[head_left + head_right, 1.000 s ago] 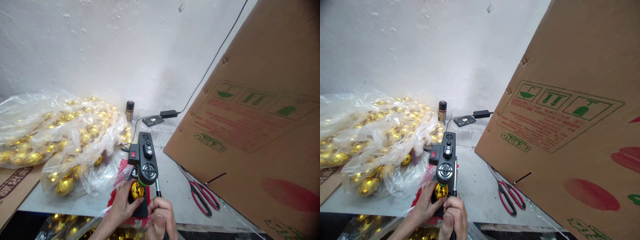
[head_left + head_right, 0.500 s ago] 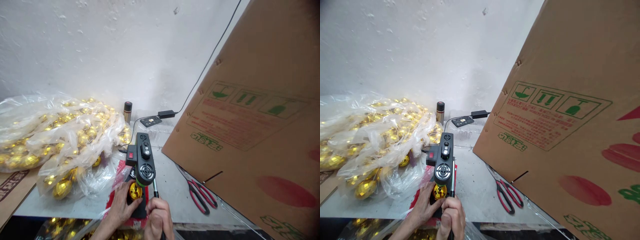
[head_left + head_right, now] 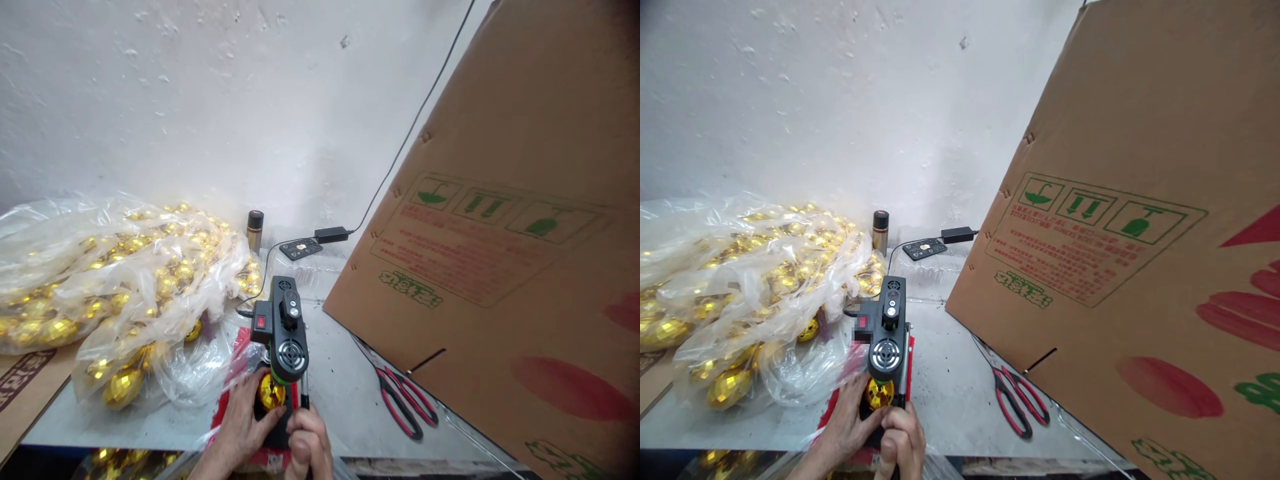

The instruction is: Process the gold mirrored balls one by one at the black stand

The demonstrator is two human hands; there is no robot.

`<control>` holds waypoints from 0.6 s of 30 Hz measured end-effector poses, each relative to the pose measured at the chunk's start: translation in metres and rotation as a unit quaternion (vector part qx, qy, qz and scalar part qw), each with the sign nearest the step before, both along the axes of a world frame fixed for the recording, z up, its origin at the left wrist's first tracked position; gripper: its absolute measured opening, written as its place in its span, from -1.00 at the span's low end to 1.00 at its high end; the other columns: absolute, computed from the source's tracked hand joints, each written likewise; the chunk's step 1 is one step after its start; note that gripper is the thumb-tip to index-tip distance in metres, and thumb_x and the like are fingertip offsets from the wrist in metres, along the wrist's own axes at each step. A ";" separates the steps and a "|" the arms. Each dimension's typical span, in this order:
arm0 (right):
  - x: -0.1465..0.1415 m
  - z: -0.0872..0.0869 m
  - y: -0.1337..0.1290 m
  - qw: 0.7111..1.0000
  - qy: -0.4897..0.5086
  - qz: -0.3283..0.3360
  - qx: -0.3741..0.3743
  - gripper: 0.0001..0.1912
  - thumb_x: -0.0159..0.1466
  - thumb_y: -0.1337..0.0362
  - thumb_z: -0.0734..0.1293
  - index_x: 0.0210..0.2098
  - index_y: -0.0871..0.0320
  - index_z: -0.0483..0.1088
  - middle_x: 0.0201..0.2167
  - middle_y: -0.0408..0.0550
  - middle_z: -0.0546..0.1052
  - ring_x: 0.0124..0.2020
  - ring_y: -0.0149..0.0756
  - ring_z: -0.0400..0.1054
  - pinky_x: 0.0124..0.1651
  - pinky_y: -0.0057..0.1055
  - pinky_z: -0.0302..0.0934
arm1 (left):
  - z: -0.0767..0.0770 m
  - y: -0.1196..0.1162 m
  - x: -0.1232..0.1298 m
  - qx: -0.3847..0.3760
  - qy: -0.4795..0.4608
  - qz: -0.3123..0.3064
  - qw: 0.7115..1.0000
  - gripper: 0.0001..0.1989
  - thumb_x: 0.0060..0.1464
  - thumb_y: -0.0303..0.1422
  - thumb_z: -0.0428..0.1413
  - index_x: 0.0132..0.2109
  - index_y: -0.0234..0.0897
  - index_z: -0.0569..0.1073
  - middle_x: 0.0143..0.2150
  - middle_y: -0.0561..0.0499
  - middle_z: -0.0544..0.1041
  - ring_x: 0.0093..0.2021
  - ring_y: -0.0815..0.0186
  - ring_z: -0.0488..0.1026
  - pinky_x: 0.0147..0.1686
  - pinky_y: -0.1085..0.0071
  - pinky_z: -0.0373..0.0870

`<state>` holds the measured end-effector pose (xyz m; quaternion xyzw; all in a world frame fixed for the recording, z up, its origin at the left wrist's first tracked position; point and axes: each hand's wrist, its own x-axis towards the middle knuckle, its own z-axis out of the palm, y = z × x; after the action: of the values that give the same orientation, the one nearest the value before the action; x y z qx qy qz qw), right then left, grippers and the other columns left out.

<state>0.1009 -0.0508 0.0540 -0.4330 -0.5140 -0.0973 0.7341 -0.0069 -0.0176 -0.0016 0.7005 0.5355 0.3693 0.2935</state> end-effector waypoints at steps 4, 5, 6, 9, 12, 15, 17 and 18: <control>-0.003 0.000 -0.004 1.000 0.019 0.025 0.000 -0.57 0.57 0.26 0.11 -0.46 0.06 0.20 -0.52 -0.23 0.36 -0.53 -0.40 0.25 -0.30 -0.38 0.24 | -0.003 0.000 0.000 0.004 -0.003 0.005 1.000 -0.48 0.12 -0.09 0.29 0.14 -0.30 0.60 0.05 -0.31 0.71 0.06 -0.20 0.64 0.12 -0.16 0.57; -0.003 0.005 -0.007 0.999 0.027 0.034 -0.023 -0.58 0.57 0.26 0.12 -0.45 0.06 0.21 -0.51 -0.22 0.37 -0.51 -0.40 0.27 -0.32 -0.39 0.22 | -0.004 0.000 0.000 0.006 -0.005 0.006 1.000 -0.48 0.12 -0.09 0.29 0.14 -0.29 0.60 0.05 -0.30 0.71 0.06 -0.19 0.65 0.11 -0.16 0.57; -0.003 0.013 -0.010 0.997 0.037 0.045 -0.048 -0.59 0.57 0.27 0.12 -0.45 0.07 0.22 -0.49 -0.21 0.38 -0.49 -0.39 0.29 -0.33 -0.40 0.20 | -0.004 0.001 0.000 0.007 -0.007 0.008 1.000 -0.47 0.11 -0.09 0.29 0.15 -0.28 0.60 0.05 -0.30 0.71 0.06 -0.19 0.65 0.11 -0.16 0.58; 0.003 0.044 -0.015 0.990 0.061 0.088 -0.089 -0.61 0.54 0.34 0.16 -0.46 0.08 0.25 -0.49 -0.20 0.39 -0.50 -0.41 0.30 -0.40 -0.43 0.15 | -0.005 0.004 0.000 0.012 -0.015 0.014 1.000 -0.43 0.10 -0.09 0.30 0.18 -0.29 0.59 0.07 -0.31 0.71 0.07 -0.20 0.64 0.12 -0.18 0.57; 0.012 0.084 -0.013 0.988 0.052 0.124 -0.077 -0.63 0.51 0.40 0.21 -0.45 0.11 0.35 -0.51 -0.20 0.39 -0.52 -0.44 0.30 -0.43 -0.47 0.17 | -0.004 0.007 0.000 0.023 -0.024 0.023 0.999 -0.42 0.08 -0.08 0.32 0.17 -0.29 0.60 0.05 -0.30 0.71 0.07 -0.21 0.65 0.12 -0.19 0.58; 0.020 0.114 -0.008 0.983 0.031 0.140 -0.114 -0.66 0.53 0.35 0.22 -0.39 0.10 0.38 -0.50 -0.21 0.42 -0.49 -0.45 0.36 -0.45 -0.53 0.19 | -0.005 0.000 -0.005 0.043 -0.036 0.026 0.998 -0.42 0.08 -0.06 0.35 0.18 -0.27 0.60 0.06 -0.28 0.71 0.07 -0.18 0.66 0.11 -0.15 0.61; 0.023 0.121 -0.007 0.982 0.001 0.148 -0.120 -0.68 0.53 0.33 0.22 -0.38 0.09 0.37 -0.49 -0.21 0.46 -0.48 -0.46 0.41 -0.45 -0.57 0.23 | -0.011 -0.012 -0.013 0.064 -0.044 0.024 0.997 -0.41 0.14 -0.04 0.34 0.22 -0.24 0.56 0.09 -0.26 0.70 0.08 -0.14 0.66 0.09 -0.08 0.64; 0.025 0.120 -0.007 0.982 -0.015 0.148 -0.115 -0.70 0.53 0.31 0.24 -0.37 0.09 0.38 -0.45 -0.18 0.50 -0.43 -0.44 0.46 -0.41 -0.57 0.28 | -0.017 -0.021 -0.019 0.079 -0.044 0.018 0.996 -0.39 0.18 -0.01 0.33 0.25 -0.23 0.54 0.11 -0.26 0.69 0.09 -0.12 0.66 0.08 -0.04 0.65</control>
<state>0.1256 -0.0582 0.1735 -0.4325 -0.5910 0.0659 0.6777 -0.0255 -0.0381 -0.0182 0.6949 0.5033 0.4464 0.2540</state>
